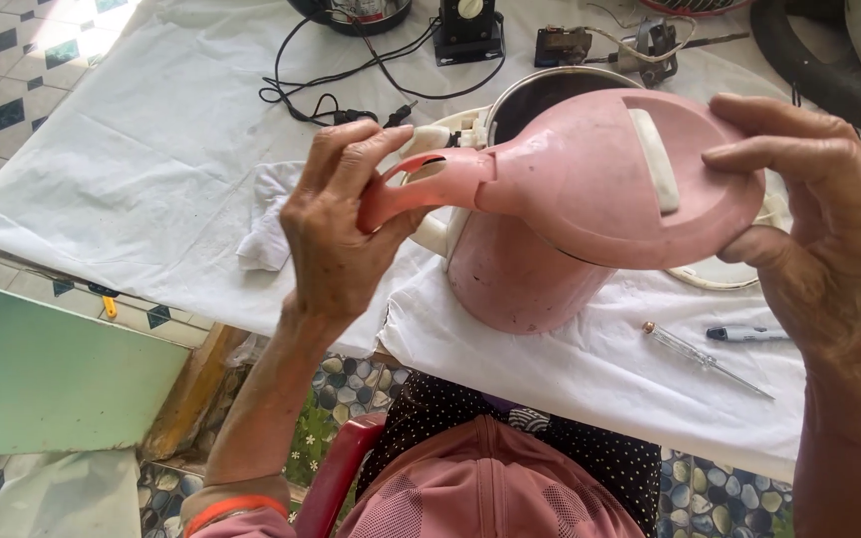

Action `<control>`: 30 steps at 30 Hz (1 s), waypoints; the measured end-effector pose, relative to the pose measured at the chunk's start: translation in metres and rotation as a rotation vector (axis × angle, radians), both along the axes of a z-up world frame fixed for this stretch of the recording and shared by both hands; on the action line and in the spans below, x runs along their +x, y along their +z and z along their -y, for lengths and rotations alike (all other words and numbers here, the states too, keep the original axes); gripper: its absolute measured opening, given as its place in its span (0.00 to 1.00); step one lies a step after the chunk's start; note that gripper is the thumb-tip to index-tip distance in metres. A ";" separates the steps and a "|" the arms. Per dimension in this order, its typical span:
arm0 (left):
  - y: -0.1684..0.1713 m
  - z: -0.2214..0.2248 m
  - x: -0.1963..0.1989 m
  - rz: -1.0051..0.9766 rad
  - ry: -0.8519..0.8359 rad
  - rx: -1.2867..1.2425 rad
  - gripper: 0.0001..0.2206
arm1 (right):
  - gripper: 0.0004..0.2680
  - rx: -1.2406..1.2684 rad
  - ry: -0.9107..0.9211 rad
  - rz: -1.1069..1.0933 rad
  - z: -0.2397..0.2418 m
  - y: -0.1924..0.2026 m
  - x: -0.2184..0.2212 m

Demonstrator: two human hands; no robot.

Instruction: The person cleans the interior of a pink electric kettle with a brush, then reassembles the kettle by attaching the lid and handle. The person uses a brush to clean the kettle's interior and then secures the lid and handle back onto the kettle body.

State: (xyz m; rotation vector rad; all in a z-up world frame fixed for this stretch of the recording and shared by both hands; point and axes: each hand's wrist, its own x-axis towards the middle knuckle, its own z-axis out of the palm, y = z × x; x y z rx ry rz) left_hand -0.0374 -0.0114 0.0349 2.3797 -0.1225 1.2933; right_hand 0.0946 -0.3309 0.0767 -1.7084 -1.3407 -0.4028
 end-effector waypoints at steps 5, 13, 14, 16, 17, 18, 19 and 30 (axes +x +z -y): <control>-0.003 0.017 0.007 0.052 0.055 -0.036 0.18 | 0.26 0.010 -0.036 -0.014 0.002 -0.003 -0.005; -0.015 0.019 0.019 0.079 0.144 0.042 0.16 | 0.26 0.001 -0.043 -0.011 0.003 -0.004 -0.003; -0.018 0.019 0.020 0.082 0.142 0.034 0.18 | 0.26 -0.006 -0.032 -0.022 0.003 -0.004 -0.002; -0.018 0.019 0.022 0.097 0.140 0.038 0.18 | 0.26 -0.007 -0.024 -0.037 0.002 -0.005 -0.002; -0.018 0.018 0.024 0.120 0.135 0.045 0.18 | 0.26 -0.004 -0.019 -0.045 0.001 -0.004 -0.001; -0.017 0.018 0.023 0.117 0.134 0.045 0.18 | 0.26 -0.005 -0.020 -0.048 0.002 -0.005 0.001; -0.017 0.018 0.022 0.103 0.149 0.064 0.18 | 0.26 -0.012 -0.010 -0.052 0.002 -0.006 0.003; -0.001 0.013 0.016 0.084 0.094 0.139 0.17 | 0.24 -0.041 -0.008 -0.106 0.003 0.004 0.007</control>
